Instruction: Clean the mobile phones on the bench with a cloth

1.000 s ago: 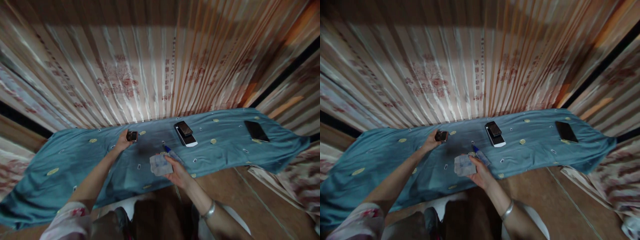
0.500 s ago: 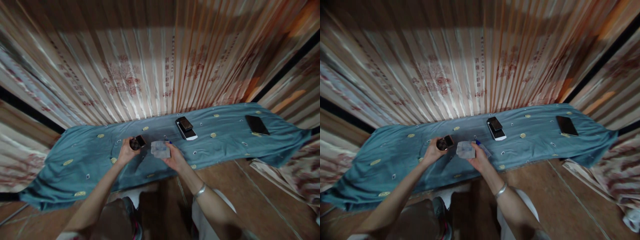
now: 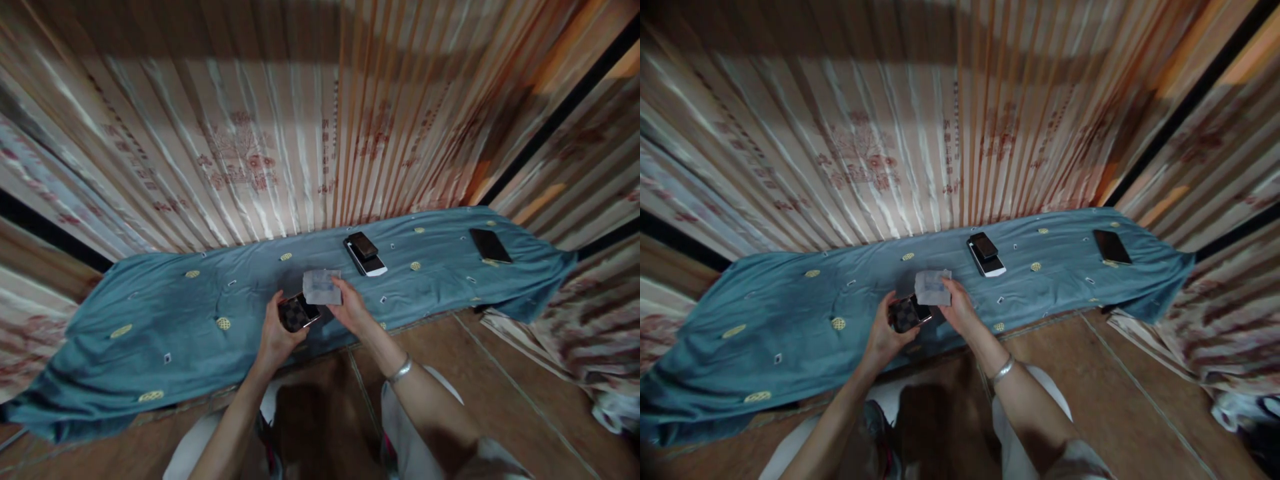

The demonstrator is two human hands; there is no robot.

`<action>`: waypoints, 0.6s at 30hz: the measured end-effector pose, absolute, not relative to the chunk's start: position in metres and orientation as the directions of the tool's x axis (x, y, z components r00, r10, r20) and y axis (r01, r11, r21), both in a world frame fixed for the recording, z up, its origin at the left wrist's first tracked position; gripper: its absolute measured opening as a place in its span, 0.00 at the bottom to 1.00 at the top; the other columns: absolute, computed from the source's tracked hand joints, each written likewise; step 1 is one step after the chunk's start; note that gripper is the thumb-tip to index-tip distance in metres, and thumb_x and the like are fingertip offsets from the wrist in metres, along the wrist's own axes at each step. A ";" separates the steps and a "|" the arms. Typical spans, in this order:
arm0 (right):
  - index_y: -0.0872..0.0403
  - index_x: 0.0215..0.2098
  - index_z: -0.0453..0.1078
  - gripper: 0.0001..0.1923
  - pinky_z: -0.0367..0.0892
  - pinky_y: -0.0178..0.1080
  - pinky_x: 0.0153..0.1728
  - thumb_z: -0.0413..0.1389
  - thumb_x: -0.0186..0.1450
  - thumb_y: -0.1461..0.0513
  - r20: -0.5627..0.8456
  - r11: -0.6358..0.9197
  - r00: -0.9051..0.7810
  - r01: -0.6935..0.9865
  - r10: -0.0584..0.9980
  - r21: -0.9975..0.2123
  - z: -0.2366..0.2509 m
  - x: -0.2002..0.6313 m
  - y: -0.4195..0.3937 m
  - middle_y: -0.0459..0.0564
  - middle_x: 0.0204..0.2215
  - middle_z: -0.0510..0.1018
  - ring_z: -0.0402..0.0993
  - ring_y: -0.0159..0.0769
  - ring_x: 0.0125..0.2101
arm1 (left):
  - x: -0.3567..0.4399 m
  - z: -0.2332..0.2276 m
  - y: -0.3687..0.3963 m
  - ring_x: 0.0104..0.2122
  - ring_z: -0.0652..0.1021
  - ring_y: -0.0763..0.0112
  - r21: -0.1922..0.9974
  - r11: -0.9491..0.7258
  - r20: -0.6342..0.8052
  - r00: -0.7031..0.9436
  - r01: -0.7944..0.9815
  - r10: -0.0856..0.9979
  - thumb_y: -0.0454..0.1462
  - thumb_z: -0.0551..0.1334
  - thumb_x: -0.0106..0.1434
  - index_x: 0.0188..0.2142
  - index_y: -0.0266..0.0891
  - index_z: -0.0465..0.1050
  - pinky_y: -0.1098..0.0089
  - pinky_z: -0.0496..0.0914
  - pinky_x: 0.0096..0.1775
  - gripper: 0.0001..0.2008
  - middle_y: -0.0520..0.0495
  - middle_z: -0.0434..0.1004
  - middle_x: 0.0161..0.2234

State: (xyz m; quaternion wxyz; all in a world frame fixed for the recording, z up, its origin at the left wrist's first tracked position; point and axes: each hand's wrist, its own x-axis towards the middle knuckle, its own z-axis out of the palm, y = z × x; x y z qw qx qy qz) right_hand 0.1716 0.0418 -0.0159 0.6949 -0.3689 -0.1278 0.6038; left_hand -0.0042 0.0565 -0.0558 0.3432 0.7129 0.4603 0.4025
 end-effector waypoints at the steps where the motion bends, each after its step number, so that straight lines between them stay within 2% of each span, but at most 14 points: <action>1: 0.54 0.34 0.71 0.06 0.69 0.42 0.44 0.55 0.59 0.62 -0.234 0.016 0.273 -0.682 0.933 -0.732 -0.016 0.173 0.041 0.47 0.32 0.80 0.77 0.37 0.38 | -0.004 -0.055 0.057 0.48 0.72 0.57 0.854 -0.350 0.263 0.260 0.386 0.929 0.35 0.69 0.41 0.57 0.39 0.54 0.57 0.68 0.49 0.43 0.41 0.66 0.48; 3: 0.53 0.38 0.72 0.10 0.66 0.43 0.49 0.53 0.61 0.58 -0.102 0.059 0.317 -0.460 0.943 -0.886 -0.016 0.174 0.037 0.48 0.37 0.80 0.75 0.38 0.43 | -0.004 -0.054 0.057 0.49 0.71 0.57 0.836 -0.374 0.279 0.276 0.400 0.920 0.35 0.69 0.41 0.57 0.39 0.54 0.56 0.67 0.49 0.43 0.41 0.66 0.49; 5: 0.52 0.47 0.70 0.16 0.60 0.45 0.55 0.48 0.65 0.57 0.119 0.144 0.250 -0.087 0.961 -0.986 -0.016 0.168 0.030 0.50 0.47 0.76 0.70 0.37 0.51 | -0.005 -0.055 0.055 0.49 0.71 0.57 0.820 -0.397 0.296 0.287 0.412 0.911 0.36 0.69 0.41 0.58 0.38 0.53 0.56 0.67 0.49 0.44 0.40 0.66 0.49; 6: 0.52 0.52 0.66 0.18 0.56 0.46 0.58 0.46 0.66 0.57 0.227 0.208 0.155 0.127 0.961 -0.970 -0.016 0.163 0.026 0.51 0.52 0.72 0.66 0.37 0.54 | -0.005 -0.055 0.055 0.49 0.72 0.57 0.816 -0.404 0.303 0.288 0.415 0.908 0.36 0.68 0.41 0.58 0.38 0.53 0.56 0.67 0.49 0.45 0.40 0.66 0.49; 7: 0.52 0.57 0.62 0.21 0.52 0.47 0.60 0.45 0.67 0.58 0.308 0.284 0.024 0.323 0.951 -0.903 -0.017 0.156 0.021 0.53 0.57 0.67 0.60 0.36 0.58 | -0.006 -0.056 0.055 0.48 0.72 0.57 0.816 -0.407 0.309 0.287 0.410 0.907 0.37 0.68 0.42 0.59 0.37 0.52 0.56 0.67 0.49 0.45 0.40 0.67 0.49; 9: 0.57 0.61 0.56 0.25 0.47 0.50 0.62 0.47 0.67 0.57 0.343 0.395 -0.206 0.591 0.917 -0.703 -0.018 0.140 0.009 0.58 0.61 0.59 0.50 0.40 0.62 | -0.009 -0.058 0.056 0.48 0.72 0.58 0.835 -0.398 0.306 0.282 0.380 0.909 0.38 0.67 0.43 0.60 0.37 0.50 0.57 0.68 0.49 0.45 0.39 0.67 0.49; 10: 0.59 0.62 0.53 0.28 0.45 0.52 0.62 0.48 0.66 0.56 0.333 0.434 -0.283 0.657 0.900 -0.616 -0.019 0.132 0.004 0.61 0.63 0.55 0.45 0.42 0.64 | -0.011 -0.058 0.057 0.48 0.73 0.58 0.846 -0.388 0.298 0.278 0.365 0.913 0.38 0.66 0.44 0.61 0.37 0.49 0.58 0.68 0.49 0.46 0.39 0.67 0.50; 12: 0.63 0.63 0.50 0.31 0.45 0.51 0.62 0.48 0.66 0.56 0.314 0.493 -0.380 0.690 0.870 -0.530 -0.020 0.120 -0.006 0.64 0.64 0.51 0.41 0.43 0.65 | -0.015 -0.059 0.060 0.47 0.73 0.58 0.856 -0.360 0.277 0.259 0.370 0.925 0.39 0.65 0.45 0.62 0.37 0.47 0.59 0.69 0.48 0.46 0.38 0.68 0.50; 15: 0.64 0.63 0.47 0.31 0.46 0.51 0.62 0.47 0.67 0.56 0.322 0.546 -0.442 0.666 0.837 -0.508 -0.020 0.115 -0.012 0.64 0.64 0.49 0.40 0.43 0.65 | -0.020 -0.058 0.060 0.46 0.74 0.58 0.837 -0.344 0.270 0.225 0.426 0.936 0.38 0.63 0.48 0.62 0.36 0.47 0.58 0.68 0.48 0.44 0.39 0.69 0.49; 18: 0.60 0.65 0.45 0.32 0.47 0.51 0.62 0.47 0.66 0.57 0.334 0.546 -0.433 0.673 0.838 -0.498 -0.022 0.123 -0.007 0.61 0.64 0.50 0.40 0.42 0.65 | -0.020 -0.054 0.054 0.48 0.73 0.57 0.839 -0.376 0.289 0.264 0.393 0.920 0.39 0.64 0.47 0.62 0.37 0.47 0.58 0.68 0.49 0.44 0.38 0.67 0.52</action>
